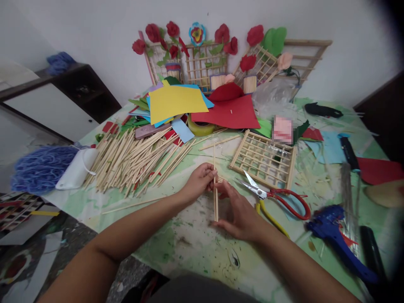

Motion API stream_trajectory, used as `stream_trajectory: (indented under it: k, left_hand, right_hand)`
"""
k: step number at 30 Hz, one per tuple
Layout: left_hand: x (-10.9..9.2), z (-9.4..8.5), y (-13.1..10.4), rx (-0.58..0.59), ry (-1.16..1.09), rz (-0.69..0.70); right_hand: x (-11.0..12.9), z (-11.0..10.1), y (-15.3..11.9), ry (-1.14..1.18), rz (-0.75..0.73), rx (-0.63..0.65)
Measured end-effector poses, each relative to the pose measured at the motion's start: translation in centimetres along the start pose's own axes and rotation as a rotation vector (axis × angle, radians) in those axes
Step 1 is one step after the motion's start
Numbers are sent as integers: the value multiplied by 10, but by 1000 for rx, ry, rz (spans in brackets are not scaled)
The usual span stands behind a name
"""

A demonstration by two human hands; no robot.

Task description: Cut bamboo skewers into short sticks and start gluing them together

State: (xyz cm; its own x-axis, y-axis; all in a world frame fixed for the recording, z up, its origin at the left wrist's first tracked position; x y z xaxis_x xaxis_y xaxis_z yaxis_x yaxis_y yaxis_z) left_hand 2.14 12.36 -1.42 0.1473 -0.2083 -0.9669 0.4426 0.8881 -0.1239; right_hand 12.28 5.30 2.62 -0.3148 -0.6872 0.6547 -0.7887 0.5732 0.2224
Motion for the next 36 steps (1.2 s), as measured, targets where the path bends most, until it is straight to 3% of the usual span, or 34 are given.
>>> stream_trajectory:
  k: [17,36]
  left_hand:
    - [4,11,-4,52,-225,-44]
    - [4,9,-5,24,-328,-43]
  right_hand:
    - [-7,-1,-2,-65,36,-65]
    - [-16,2,-1,-89,117,-52]
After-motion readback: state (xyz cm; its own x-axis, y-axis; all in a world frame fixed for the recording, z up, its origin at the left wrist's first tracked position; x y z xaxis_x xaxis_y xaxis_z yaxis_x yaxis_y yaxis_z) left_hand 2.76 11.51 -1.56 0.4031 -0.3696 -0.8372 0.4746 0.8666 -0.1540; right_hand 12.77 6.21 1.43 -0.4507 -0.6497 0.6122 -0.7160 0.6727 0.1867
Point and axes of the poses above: each hand's wrist, its own y-axis towards the middle knuckle, its own z-axis out of the palm, x = y × z, the point moved 8 cm from there along y, towards the middle knuckle, and after that the axes turned 13 degrees about x, right-handed, at the moved point
